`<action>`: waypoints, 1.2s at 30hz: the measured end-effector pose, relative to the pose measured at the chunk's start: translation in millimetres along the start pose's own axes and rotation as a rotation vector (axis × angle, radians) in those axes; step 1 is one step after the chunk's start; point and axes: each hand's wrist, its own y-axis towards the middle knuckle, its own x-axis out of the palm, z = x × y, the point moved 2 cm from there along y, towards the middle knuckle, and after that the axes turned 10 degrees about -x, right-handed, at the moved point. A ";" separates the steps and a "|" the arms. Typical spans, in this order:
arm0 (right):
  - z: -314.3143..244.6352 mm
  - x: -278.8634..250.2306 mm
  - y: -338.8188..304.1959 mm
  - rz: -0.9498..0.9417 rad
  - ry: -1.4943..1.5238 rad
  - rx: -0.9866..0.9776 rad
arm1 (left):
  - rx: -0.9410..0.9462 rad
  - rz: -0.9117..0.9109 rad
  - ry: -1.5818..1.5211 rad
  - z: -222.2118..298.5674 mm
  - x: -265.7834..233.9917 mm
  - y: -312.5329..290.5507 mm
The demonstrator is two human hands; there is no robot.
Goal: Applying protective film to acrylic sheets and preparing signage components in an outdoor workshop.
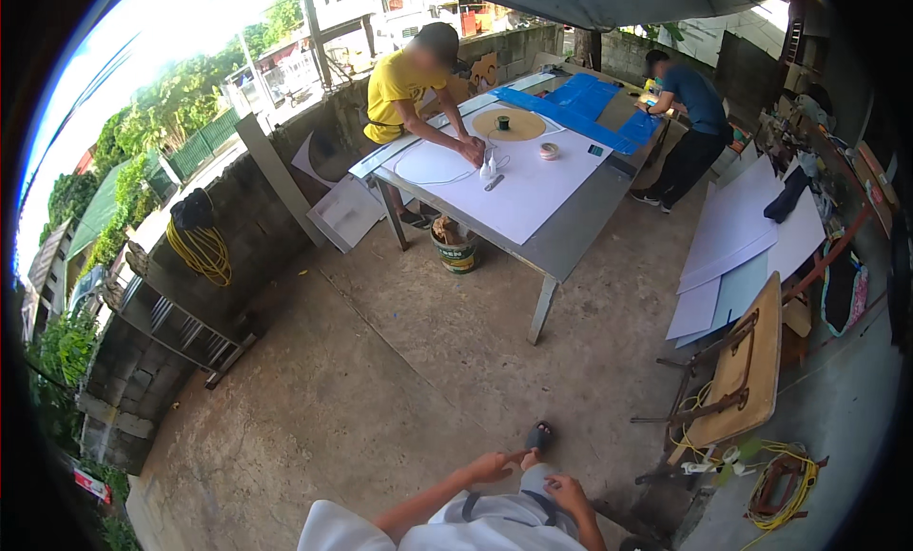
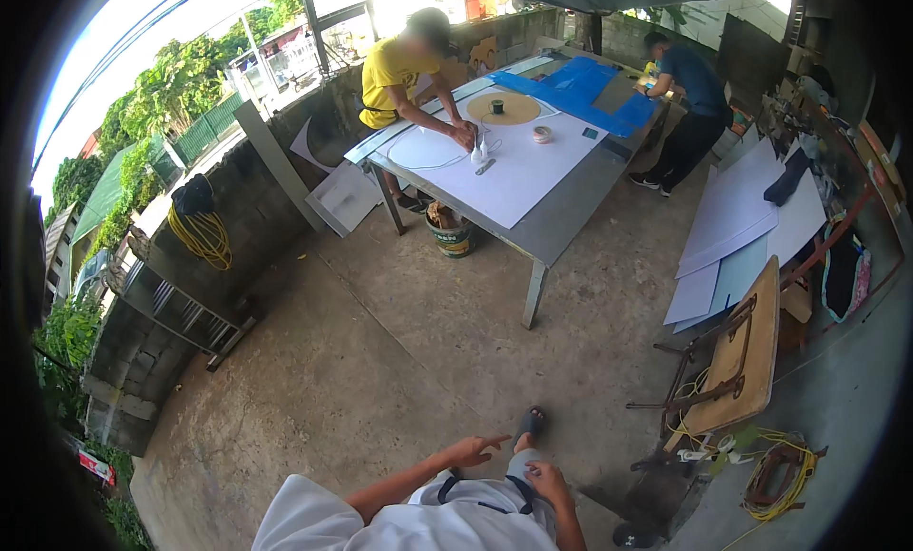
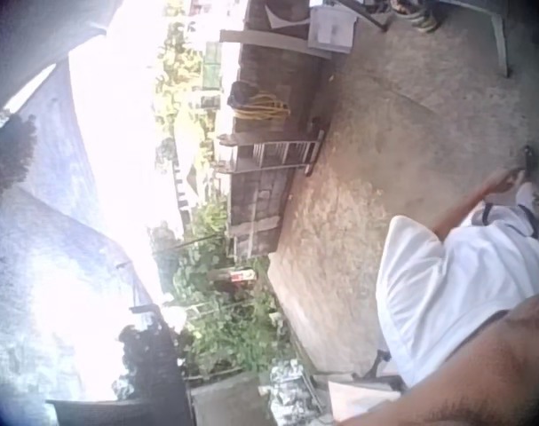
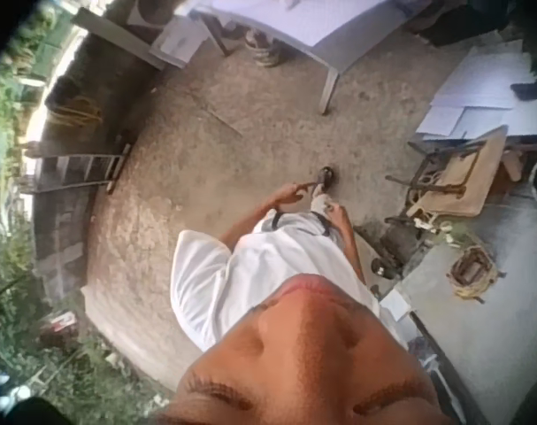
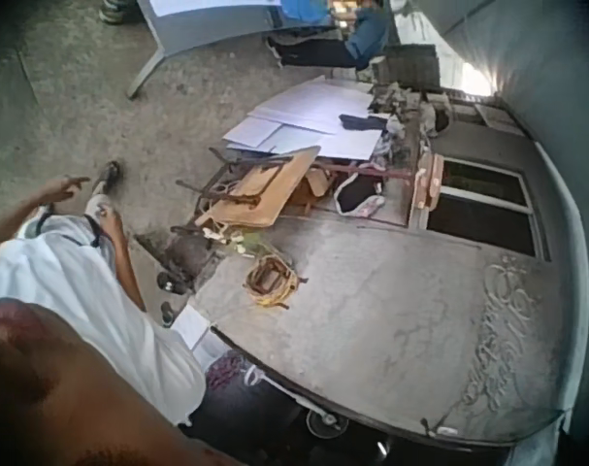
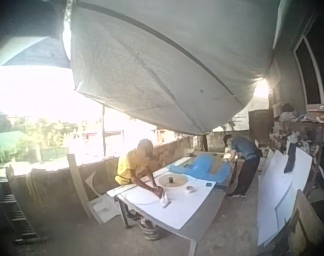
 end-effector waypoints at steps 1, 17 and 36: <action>-0.4 -17.3 34.5 0.113 -0.056 0.051 | -0.002 0.177 -0.086 7.4 -20.3 15.4; -88.7 -188.6 354.6 -0.454 -0.356 -0.289 | -0.080 0.250 -0.157 34.3 -180.8 178.3; -97.1 -224.1 739.8 0.333 -0.177 -0.099 | -0.323 0.469 -0.262 -114.0 -619.2 380.6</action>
